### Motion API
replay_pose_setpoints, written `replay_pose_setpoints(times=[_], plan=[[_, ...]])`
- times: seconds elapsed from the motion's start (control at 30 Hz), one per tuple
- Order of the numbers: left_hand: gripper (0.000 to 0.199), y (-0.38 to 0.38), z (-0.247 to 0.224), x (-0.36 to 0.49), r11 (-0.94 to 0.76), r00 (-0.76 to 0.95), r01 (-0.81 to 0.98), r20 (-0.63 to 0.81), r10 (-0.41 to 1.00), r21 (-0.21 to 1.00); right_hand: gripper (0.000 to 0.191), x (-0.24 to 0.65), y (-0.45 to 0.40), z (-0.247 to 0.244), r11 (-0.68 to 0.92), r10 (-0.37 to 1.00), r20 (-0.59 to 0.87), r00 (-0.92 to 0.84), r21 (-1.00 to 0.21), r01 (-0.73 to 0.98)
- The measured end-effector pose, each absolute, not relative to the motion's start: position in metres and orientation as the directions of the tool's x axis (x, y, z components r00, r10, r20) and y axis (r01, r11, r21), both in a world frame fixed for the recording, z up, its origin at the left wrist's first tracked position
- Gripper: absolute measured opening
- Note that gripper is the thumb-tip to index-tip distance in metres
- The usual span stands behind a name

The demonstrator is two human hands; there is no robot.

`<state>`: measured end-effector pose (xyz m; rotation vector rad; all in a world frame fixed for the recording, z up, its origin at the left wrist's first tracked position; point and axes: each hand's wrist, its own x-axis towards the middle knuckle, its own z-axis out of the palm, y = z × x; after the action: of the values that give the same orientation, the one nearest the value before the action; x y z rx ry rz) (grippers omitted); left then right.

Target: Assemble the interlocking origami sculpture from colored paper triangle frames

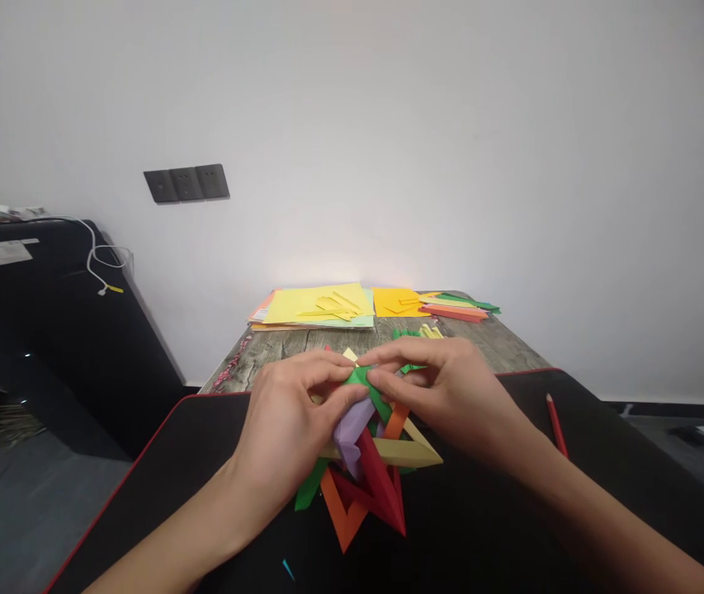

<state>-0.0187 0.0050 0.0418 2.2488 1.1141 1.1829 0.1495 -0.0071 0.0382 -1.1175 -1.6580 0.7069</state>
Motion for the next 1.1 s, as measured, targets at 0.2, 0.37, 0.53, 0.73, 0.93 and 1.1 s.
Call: replay_pose_setpoints(times=[0.2,0.37,0.53,0.73,0.93,1.1], plan=[[0.011,0.005,0.039,-0.017,-0.656,0.343,0.464,0.563,0.752,0.595,0.017,0.15,-0.007,0.04,0.365,0.931,0.35,-0.106,-0.877,0.312],[0.014,0.003,0.039,-0.018,-0.695,0.381,0.469,0.585,0.716,0.545,0.017,0.153,-0.004,0.04,0.403,0.915,0.376,-0.145,-0.859,0.315],[0.014,0.004,0.04,-0.021,-0.727,0.394,0.486,0.621,0.678,0.486,0.017,0.154,-0.003,0.038,0.453,0.891,0.419,-0.174,-0.844,0.289],[0.021,0.006,0.04,-0.023,-0.794,0.471,0.505,0.663,0.581,0.337,0.017,0.151,-0.004,0.037,0.434,0.901,0.414,-0.131,-0.851,0.294],[0.02,0.006,0.044,-0.026,-0.79,0.498,0.577,0.677,0.542,0.208,0.015,0.145,-0.006,0.038,0.449,0.891,0.443,-0.095,-0.838,0.311],[0.006,0.008,0.054,-0.033,-0.736,0.482,0.597,0.589,0.648,0.32,0.009,0.139,-0.01,0.041,0.401,0.914,0.4,-0.072,-0.86,0.316]])
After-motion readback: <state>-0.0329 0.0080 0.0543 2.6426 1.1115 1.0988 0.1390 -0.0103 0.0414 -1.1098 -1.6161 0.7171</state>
